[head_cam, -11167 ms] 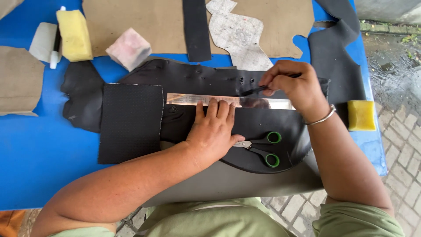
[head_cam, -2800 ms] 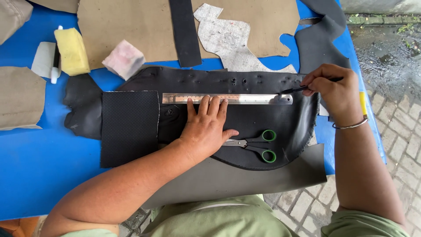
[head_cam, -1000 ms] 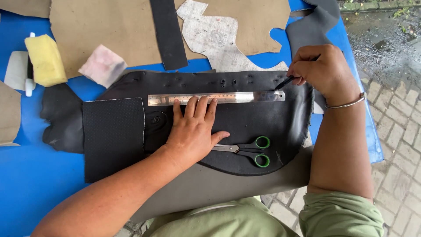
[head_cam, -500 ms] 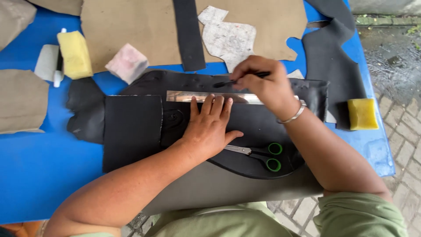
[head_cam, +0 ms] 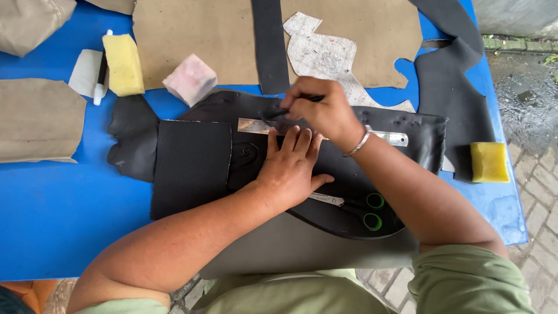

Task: Marking points on a piece of leather using a ruler and a pen for layout

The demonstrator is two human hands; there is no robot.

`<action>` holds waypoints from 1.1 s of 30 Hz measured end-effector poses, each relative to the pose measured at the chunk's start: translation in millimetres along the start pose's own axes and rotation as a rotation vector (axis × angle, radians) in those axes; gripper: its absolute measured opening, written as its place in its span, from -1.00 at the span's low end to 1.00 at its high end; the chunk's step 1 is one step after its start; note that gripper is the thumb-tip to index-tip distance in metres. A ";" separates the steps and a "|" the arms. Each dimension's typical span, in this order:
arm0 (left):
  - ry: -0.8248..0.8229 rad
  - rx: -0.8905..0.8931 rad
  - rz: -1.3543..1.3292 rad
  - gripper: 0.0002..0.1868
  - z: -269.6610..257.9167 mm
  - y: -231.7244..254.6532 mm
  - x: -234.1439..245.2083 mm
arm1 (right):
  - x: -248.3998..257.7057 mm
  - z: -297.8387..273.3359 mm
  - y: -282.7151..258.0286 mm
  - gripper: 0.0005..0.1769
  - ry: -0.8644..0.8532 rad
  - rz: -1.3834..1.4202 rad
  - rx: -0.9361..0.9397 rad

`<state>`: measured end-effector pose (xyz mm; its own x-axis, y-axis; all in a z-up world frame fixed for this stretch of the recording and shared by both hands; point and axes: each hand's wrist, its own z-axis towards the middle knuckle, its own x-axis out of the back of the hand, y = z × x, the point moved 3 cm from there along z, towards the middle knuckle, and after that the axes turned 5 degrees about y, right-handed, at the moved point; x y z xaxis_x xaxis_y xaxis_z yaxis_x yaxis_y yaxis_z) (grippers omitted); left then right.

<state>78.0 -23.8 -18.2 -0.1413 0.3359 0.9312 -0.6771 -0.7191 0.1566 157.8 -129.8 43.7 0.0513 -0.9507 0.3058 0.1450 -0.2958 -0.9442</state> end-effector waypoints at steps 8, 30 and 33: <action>-0.055 -0.002 -0.025 -0.06 1.2 1.4 3.9 | 93.2 -40.8 14.0 -0.80 0.115 -0.044 -0.104; -0.088 0.011 -0.061 -0.06 7.5 -0.3 3.8 | 138.3 -76.7 -5.7 -0.79 0.386 -0.271 -0.168; -0.043 0.009 -0.038 -0.06 9.9 -1.1 9.2 | 108.3 -56.5 -11.8 -0.79 0.286 -0.180 -0.087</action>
<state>84.7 -25.9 -6.5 -0.0844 0.3364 0.9379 -0.6745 -0.7122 0.1947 105.9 -234.5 81.0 -0.2481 -0.8665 0.4331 0.0410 -0.4561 -0.8890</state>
